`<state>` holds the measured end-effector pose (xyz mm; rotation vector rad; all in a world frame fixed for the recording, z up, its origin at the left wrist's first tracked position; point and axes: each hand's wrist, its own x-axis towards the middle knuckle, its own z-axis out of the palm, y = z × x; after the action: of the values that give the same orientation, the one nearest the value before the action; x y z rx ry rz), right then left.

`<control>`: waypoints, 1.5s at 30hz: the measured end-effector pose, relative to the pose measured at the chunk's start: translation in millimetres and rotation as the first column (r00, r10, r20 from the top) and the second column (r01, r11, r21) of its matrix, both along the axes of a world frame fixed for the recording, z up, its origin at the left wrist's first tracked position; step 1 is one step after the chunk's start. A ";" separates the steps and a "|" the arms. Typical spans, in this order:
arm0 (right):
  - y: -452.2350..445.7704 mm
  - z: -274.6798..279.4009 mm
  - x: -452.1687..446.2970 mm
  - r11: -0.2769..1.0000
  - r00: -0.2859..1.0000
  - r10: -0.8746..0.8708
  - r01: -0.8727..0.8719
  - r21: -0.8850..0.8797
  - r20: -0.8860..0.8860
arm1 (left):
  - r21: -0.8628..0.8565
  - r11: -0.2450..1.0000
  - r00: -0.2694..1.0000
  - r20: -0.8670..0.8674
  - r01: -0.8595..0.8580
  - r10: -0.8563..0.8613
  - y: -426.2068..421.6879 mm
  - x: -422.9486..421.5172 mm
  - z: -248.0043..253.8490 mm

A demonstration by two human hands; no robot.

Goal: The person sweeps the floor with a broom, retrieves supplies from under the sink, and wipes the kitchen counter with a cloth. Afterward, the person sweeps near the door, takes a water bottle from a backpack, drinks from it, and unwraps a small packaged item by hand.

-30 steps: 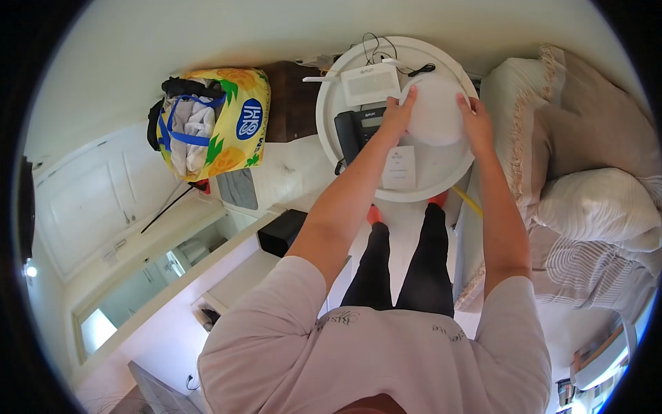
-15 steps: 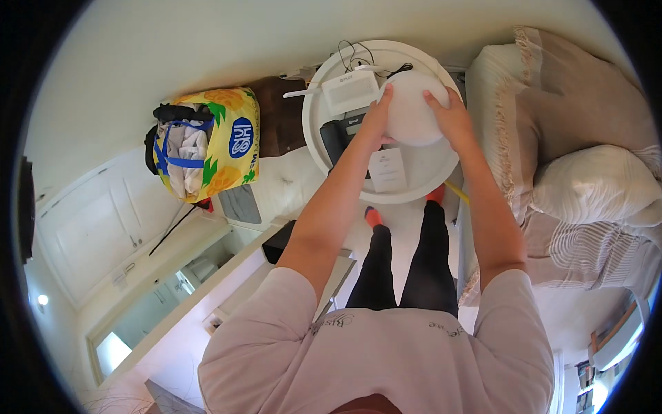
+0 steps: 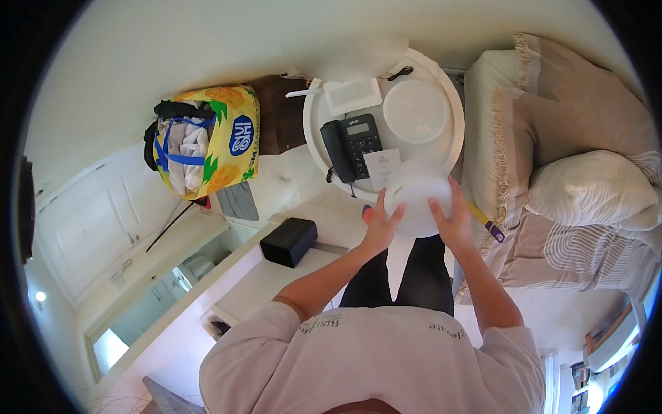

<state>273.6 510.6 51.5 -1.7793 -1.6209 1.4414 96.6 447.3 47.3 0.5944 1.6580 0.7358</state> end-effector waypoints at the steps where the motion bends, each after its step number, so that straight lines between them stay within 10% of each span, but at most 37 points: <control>1: -1.3 -5.8 -1.0 0.999 1.000 -0.003 0.003 -0.040 0.007 | -0.049 0.998 0.999 0.023 -0.040 0.042 -1.9 1.4 -5.7; 13: 36.4 -79.3 -23.0 0.982 0.997 -0.001 0.017 -0.191 0.081 | -0.260 0.940 0.966 0.077 -0.220 0.248 29.8 -15.5 -87.6; 26: 27.1 -96.7 -23.7 0.927 0.983 -0.167 0.182 -0.327 0.075 | -0.149 0.947 0.952 -0.162 -0.284 0.260 -125.5 -56.8 0.5; 27: 27.4 -119.8 -13.3 0.961 0.990 -0.005 0.044 -0.272 0.142 | -0.110 0.954 0.944 -0.214 -0.279 0.251 -155.5 -65.3 -5.1; 28: 31.5 -154.0 3.6 0.855 0.657 0.461 -0.508 -0.101 0.596 | -0.074 0.954 0.926 -0.274 -0.290 0.260 -183.6 -70.8 -3.5; 29: 34.1 -175.2 15.1 0.664 0.340 0.455 -0.745 -0.060 0.823 | -0.114 0.932 0.918 -0.253 -0.343 0.306 -209.7 -75.6 9.8; 33: 15.4 -104.8 -14.4 0.968 0.857 -0.225 0.141 0.207 0.464 | -0.189 0.808 0.808 -0.342 -0.559 0.479 -340.6 -69.3 63.8; 37: -88.6 -14.8 -73.8 0.477 0.920 0.175 -0.392 0.787 0.351 | -0.180 0.723 0.714 -0.434 -0.667 0.550 -498.7 -10.0 111.5; 39: -152.6 -8.5 -100.3 0.210 0.802 0.512 -0.463 0.861 0.306 | -0.127 0.612 0.599 -0.432 -0.781 0.675 -579.8 42.9 123.4; 41: -245.2 11.8 -119.9 0.204 0.514 0.840 -0.595 0.777 0.173 | -0.065 0.434 0.418 -0.423 -0.899 0.804 -656.8 119.6 125.8; 43: -332.7 12.2 -127.0 -0.139 0.207 0.906 -0.678 0.722 0.369 | 0.030 0.194 0.165 -0.410 -0.981 0.897 -714.9 195.2 121.0; 45: -435.8 30.6 -137.7 -0.157 -0.103 0.941 -0.977 0.143 0.323 | -0.034 -0.172 -0.163 -0.189 -0.984 0.968 -762.9 263.5 118.4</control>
<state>136.0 74.8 82.1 0.0685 -3.3302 1.1507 360.1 -315.6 165.7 -1.1981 2.0532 1.6672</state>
